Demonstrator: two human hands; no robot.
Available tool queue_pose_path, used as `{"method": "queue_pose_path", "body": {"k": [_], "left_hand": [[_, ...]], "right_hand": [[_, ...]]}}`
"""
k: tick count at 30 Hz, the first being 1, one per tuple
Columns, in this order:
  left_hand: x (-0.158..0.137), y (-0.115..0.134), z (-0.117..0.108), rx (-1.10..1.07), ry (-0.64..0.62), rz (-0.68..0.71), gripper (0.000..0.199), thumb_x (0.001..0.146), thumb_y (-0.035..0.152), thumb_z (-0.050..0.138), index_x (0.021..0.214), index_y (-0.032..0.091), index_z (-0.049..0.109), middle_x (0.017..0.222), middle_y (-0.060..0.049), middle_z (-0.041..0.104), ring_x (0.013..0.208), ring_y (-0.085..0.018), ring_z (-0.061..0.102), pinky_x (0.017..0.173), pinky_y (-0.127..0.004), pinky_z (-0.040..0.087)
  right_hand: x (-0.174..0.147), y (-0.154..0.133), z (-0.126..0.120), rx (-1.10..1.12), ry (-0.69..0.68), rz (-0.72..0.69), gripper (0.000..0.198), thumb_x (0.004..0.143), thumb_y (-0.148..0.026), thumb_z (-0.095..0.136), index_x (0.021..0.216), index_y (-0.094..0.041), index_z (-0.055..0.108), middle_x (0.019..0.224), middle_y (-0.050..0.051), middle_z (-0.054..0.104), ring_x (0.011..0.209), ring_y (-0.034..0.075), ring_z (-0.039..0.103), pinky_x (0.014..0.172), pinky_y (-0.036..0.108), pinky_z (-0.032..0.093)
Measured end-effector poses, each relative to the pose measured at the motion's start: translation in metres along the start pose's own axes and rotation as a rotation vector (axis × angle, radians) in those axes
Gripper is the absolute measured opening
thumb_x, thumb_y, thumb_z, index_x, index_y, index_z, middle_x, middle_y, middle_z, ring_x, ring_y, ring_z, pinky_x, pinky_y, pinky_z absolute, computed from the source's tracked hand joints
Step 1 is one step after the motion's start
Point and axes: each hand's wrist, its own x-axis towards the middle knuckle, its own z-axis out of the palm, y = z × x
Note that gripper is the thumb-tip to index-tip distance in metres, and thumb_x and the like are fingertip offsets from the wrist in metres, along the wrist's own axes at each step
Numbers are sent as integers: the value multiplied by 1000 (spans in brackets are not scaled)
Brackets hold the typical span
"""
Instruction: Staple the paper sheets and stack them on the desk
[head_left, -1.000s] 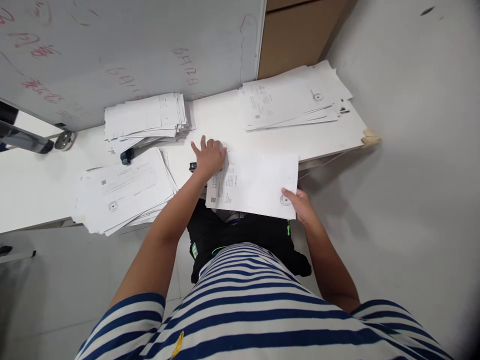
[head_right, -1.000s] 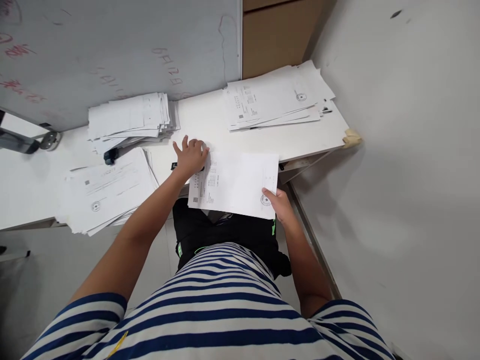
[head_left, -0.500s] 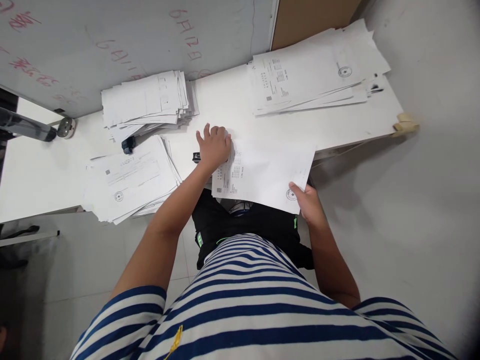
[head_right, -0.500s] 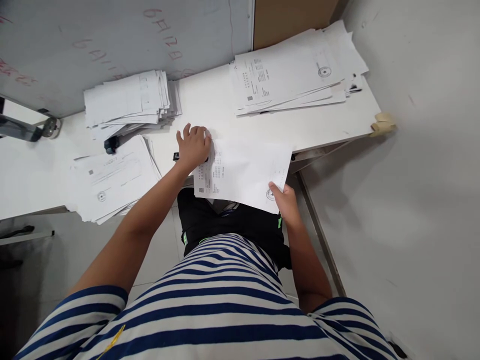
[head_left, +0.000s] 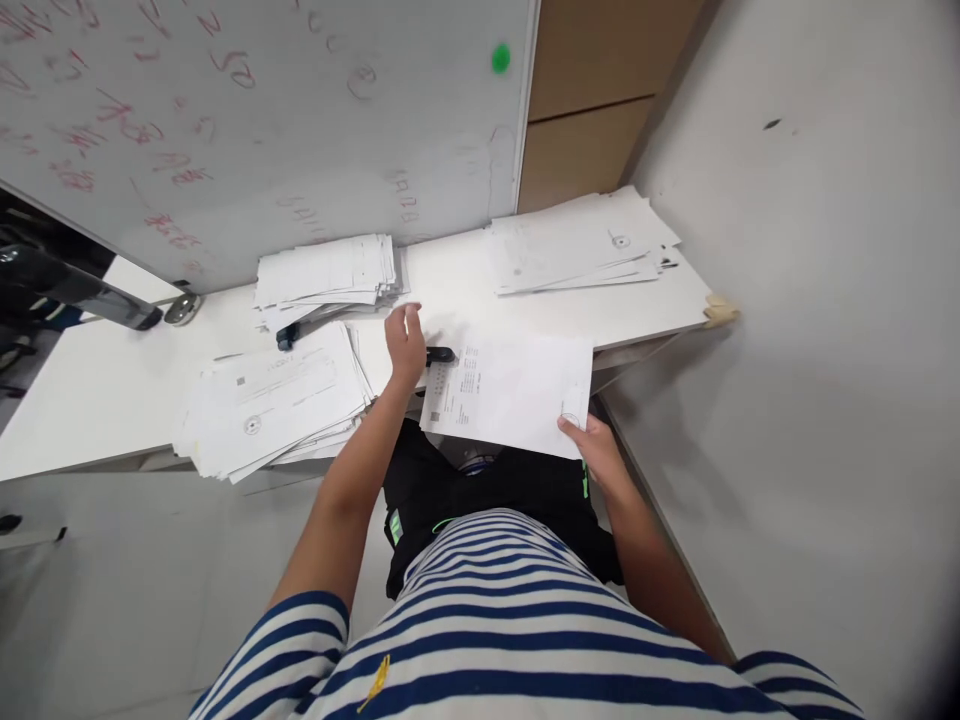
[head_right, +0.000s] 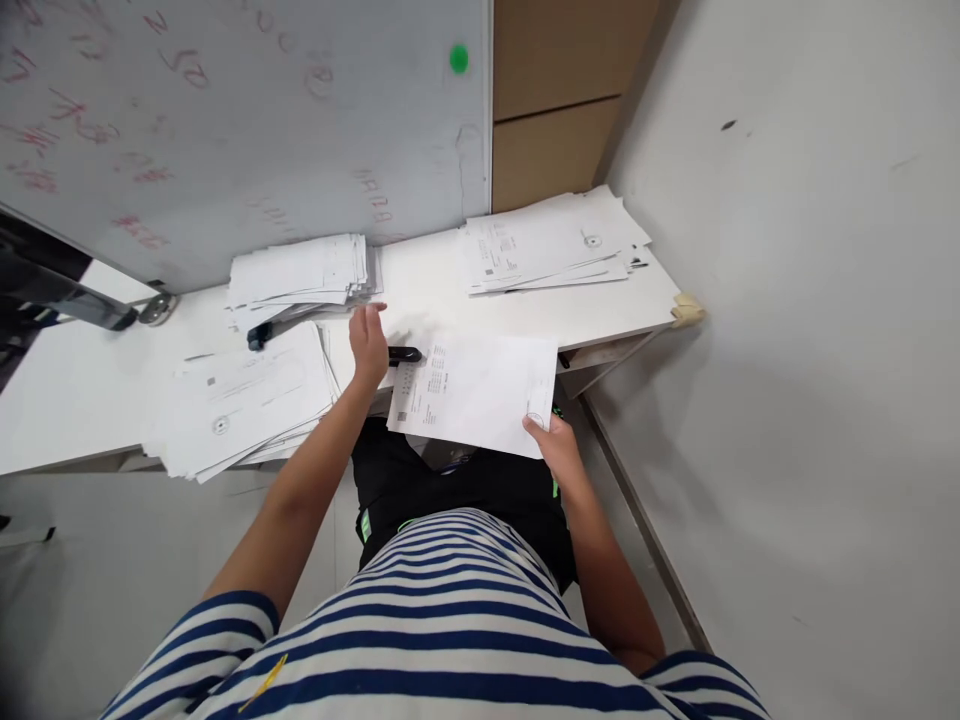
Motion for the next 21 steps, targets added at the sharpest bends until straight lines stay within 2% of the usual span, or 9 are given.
{"method": "queue_pose_path", "body": {"k": [2,5,7,10,15,18,21], "left_hand": [[-17,-12,-3,59,-15,43,56,108,45,14,125,21,62,130,-13,67,133,-24,55,114,-40,39],[-33,-28,-3,119,-169,131,43,104,47,38,127,21,62,134,-15,66,135,-28,52,116,-44,36],[-36,-32,0,134,-226,131,40,102,48,45,127,22,63,133,-13,67,131,-29,54,114,-43,39],[-34,-31,4,144,-216,97,33,102,47,48,117,25,66,123,-11,70,123,-28,57,111,-43,40],[-32,-30,9,186,-172,72,28,102,47,50,99,24,67,110,-10,70,112,-28,58,104,-43,43],[-33,-32,12,209,-139,74,29,101,48,50,97,24,67,107,-10,70,110,-29,58,102,-43,43],[-34,-33,13,216,-127,69,30,102,49,50,96,24,67,107,-10,70,109,-29,57,100,-43,43]], "right_hand": [[-5,-2,-1,62,6,5,45,66,-42,91,104,-21,78,104,5,82,97,28,78,89,40,63],[-11,-10,-9,132,2,18,42,66,-42,92,101,-22,79,101,4,82,94,27,79,88,38,65],[-13,-18,-20,128,0,19,41,65,-41,93,98,-23,79,99,5,82,93,27,79,87,38,66],[-16,-33,-44,77,36,1,38,62,-40,94,93,-24,79,96,5,82,90,29,79,82,40,67],[-26,-54,-83,98,225,-33,39,57,-39,95,89,-24,80,98,7,82,86,28,79,77,38,68],[-31,-55,-95,130,292,-81,39,57,-38,96,90,-25,80,105,7,81,92,28,78,85,38,67],[-32,-49,-97,101,284,-70,39,59,-41,94,92,-25,80,108,7,81,97,30,78,88,42,67]]}}
